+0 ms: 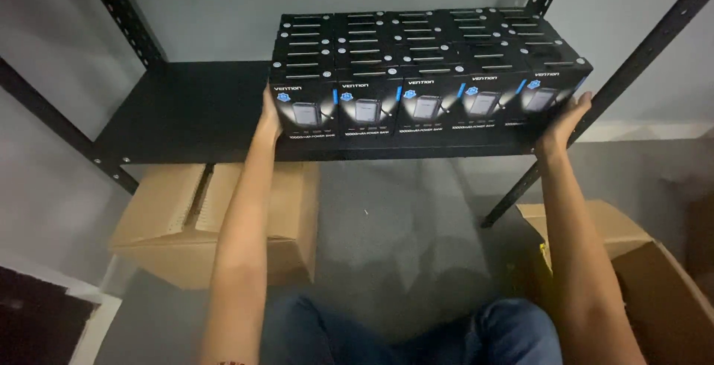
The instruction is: The person scans several product boxes using a handheld scanner and places them onto a metal shelf.
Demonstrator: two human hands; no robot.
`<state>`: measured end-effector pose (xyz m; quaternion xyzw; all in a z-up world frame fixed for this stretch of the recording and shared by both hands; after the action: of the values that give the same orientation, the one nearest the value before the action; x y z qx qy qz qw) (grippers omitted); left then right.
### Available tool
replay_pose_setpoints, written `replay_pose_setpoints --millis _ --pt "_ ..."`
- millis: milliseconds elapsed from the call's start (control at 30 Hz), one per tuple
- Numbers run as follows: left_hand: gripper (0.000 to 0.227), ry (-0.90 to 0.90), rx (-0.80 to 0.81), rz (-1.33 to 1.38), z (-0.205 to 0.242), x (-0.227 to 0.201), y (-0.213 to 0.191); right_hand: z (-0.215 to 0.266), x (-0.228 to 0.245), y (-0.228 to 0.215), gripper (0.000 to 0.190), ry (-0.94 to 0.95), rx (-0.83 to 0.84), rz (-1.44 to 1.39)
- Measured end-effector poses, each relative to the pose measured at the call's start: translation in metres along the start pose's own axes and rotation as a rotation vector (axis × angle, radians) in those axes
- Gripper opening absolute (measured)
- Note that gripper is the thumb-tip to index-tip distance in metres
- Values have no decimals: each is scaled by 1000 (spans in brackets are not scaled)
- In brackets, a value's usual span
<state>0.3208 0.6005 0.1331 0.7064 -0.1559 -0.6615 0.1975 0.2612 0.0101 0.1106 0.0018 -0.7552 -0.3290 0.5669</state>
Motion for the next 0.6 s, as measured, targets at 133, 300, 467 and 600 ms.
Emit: replay_pose_setpoints --millis 133,300,467,600 --pt "93 59 -18 -15 8 -14 5 9 1 8 72 70 -107 5" --pt "89 112 -46 -32 27 -17 8 24 7 3 72 86 -194 147" --pt "84 181 -68 -48 43 -29 14 35 24 12 76 -212 -236 439" --pt "80 237 -81 -62 36 -34 16 26 20 -2 74 -206 -285 467"
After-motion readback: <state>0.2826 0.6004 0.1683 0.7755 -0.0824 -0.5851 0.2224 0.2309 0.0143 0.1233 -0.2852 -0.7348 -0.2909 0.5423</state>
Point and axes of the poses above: each hand's wrist, its own z-axis away from the middle knuckle, its own y-axis out of the palm, x = y × z, the point moved 10 cm from there along -z, towards the middle knuckle, and after that the axes turned 4 degrees about z, right-handed, at the moved point
